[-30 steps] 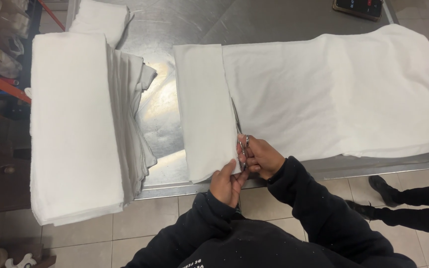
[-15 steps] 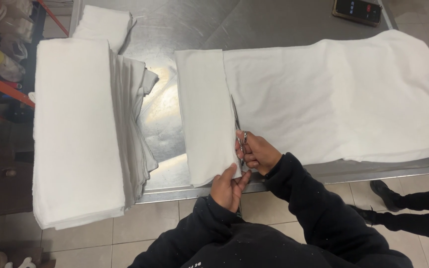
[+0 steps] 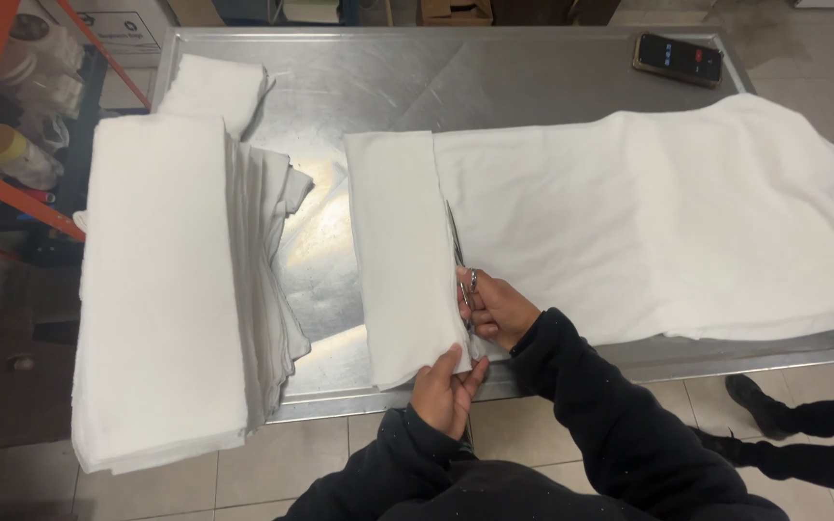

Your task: Cutting a roll of white gauze into uniform rectangular pieces using scissors on a metal table.

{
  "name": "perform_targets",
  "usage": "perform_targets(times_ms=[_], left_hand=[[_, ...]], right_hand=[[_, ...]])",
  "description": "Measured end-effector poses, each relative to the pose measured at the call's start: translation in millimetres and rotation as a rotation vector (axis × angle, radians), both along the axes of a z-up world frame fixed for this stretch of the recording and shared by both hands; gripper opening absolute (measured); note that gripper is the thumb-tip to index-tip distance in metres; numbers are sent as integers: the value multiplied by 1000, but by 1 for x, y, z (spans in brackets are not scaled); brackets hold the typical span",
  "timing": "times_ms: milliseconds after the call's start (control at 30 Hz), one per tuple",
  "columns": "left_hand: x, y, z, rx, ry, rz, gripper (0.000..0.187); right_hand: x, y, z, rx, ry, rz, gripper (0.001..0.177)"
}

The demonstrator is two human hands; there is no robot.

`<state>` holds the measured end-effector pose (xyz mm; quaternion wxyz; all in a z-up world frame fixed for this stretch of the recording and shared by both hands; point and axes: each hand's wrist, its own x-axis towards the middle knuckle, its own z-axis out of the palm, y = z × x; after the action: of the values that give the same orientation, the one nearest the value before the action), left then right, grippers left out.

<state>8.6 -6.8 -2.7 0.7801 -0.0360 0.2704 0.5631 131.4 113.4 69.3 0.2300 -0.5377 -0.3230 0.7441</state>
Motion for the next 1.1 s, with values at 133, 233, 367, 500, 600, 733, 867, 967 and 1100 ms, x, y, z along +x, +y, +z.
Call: perform_targets(times_ms=[133,233,367,500,600,733,867,967,1100], left_hand=[[0,0,3,-17,7,-9,35],[0,0,0,-7,2,-11,36],[0,-1,1,-1,15,-1,37],[-1,0,6,-34,14,-18,40],[-1,0,4,-43,20,-19,41],[-1,-1,4,-8,19,-21,42],[0,-1,1,-38,24,-17,41],[1,1,-1,-36,32,-8,40],[0,1,-4,-35,26,-8,41]], right_hand=[[0,-3,-6,13,-44,-18,45],[1,-2,-9,39,-11,-14,46],[0,7,-7,28,6,8,43],[-3,17,-7,21,2,20,45],[-4,20,-9,15,-42,-1,46],[-2,17,-13,52,-63,7,46],[-3,23,-13,38,-15,26,45],[-9,29,0,13,-10,14,45],[-11,36,0,-19,-27,-35,46]])
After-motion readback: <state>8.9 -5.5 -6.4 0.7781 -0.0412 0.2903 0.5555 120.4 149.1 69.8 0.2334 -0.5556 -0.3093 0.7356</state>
